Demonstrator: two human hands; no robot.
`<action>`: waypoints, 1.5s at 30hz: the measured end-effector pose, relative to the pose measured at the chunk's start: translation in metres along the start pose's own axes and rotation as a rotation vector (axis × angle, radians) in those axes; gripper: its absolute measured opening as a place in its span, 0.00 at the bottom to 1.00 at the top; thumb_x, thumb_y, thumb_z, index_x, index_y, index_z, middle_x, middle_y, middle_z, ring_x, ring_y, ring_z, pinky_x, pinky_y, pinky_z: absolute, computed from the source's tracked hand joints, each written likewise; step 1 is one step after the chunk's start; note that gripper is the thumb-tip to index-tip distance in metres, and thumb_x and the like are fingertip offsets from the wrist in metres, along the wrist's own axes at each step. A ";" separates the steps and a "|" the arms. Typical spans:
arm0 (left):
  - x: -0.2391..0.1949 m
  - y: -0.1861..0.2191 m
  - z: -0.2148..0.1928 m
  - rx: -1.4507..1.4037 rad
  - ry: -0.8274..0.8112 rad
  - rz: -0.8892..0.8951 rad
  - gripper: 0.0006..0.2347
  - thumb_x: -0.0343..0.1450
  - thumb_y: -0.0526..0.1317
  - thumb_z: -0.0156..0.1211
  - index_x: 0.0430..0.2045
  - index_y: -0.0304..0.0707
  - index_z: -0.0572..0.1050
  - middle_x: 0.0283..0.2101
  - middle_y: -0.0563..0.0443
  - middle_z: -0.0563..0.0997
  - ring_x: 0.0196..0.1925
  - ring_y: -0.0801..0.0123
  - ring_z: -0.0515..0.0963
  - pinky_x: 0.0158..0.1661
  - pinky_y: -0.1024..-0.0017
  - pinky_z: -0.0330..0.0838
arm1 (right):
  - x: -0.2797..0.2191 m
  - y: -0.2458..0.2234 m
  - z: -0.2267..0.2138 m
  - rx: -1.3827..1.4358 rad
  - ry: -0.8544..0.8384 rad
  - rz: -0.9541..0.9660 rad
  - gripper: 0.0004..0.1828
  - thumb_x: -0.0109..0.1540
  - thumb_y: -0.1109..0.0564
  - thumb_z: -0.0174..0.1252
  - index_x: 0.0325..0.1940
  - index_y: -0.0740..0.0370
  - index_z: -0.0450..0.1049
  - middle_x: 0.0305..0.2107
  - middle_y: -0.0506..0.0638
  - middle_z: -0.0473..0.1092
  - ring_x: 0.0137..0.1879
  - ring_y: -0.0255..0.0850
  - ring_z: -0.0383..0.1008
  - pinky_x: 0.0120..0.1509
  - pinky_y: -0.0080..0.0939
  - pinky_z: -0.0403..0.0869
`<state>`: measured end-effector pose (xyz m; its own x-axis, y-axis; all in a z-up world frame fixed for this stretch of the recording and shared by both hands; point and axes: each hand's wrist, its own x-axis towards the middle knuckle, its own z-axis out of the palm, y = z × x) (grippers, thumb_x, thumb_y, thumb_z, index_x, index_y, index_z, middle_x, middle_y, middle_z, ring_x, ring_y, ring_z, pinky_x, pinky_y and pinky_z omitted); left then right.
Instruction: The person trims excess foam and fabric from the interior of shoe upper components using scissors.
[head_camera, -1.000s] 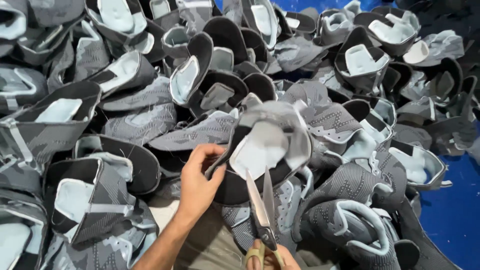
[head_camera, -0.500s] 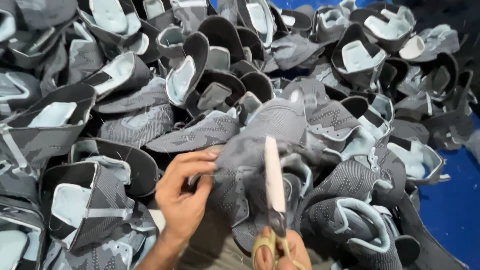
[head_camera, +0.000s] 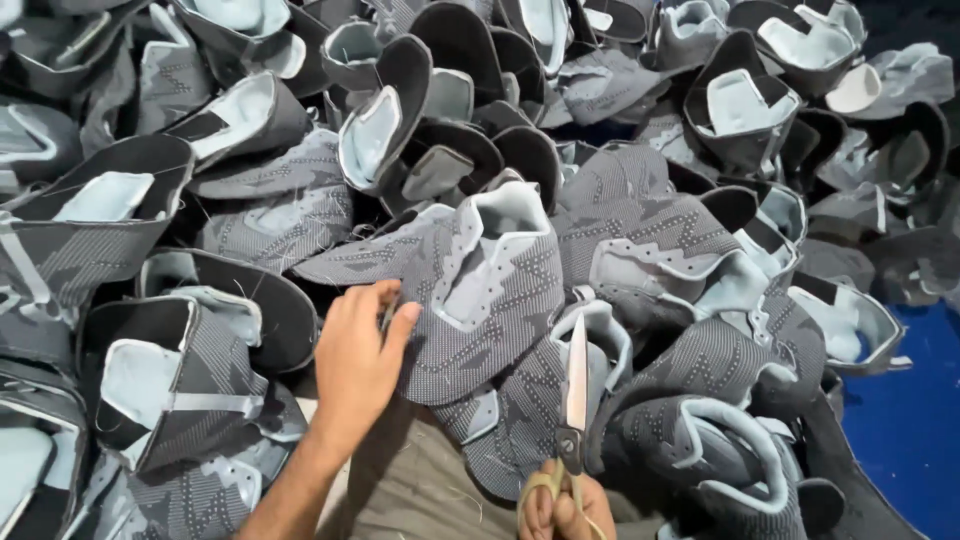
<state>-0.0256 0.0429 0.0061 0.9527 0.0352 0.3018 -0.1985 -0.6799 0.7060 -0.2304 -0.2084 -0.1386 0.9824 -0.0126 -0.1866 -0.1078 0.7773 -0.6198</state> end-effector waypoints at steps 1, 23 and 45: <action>0.000 -0.012 0.010 0.002 0.005 0.000 0.13 0.70 0.38 0.67 0.45 0.30 0.77 0.44 0.42 0.79 0.47 0.53 0.78 0.47 0.62 0.71 | 0.005 0.001 -0.005 0.000 -0.005 0.002 0.24 0.59 0.52 0.66 0.49 0.74 0.70 0.21 0.53 0.67 0.25 0.38 0.68 0.29 0.37 0.70; 0.010 0.001 -0.006 -0.018 0.103 0.243 0.27 0.63 0.33 0.65 0.58 0.31 0.66 0.59 0.38 0.70 0.57 0.48 0.71 0.58 0.56 0.64 | 0.028 -0.007 0.022 -0.431 -0.098 0.385 0.32 0.60 0.32 0.60 0.37 0.67 0.68 0.21 0.52 0.69 0.27 0.41 0.77 0.30 0.37 0.74; 0.021 -0.015 0.054 -0.604 0.085 -0.370 0.04 0.71 0.32 0.62 0.28 0.29 0.77 0.26 0.41 0.80 0.25 0.49 0.76 0.27 0.61 0.69 | 0.025 0.019 -0.002 -0.581 -0.175 0.443 0.20 0.63 0.45 0.63 0.37 0.66 0.69 0.19 0.52 0.70 0.26 0.41 0.76 0.32 0.37 0.75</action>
<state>0.0097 0.0142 -0.0326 0.9660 0.2586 0.0049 0.0187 -0.0888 0.9959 -0.2080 -0.1955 -0.1568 0.8329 0.3623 -0.4183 -0.5144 0.2283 -0.8266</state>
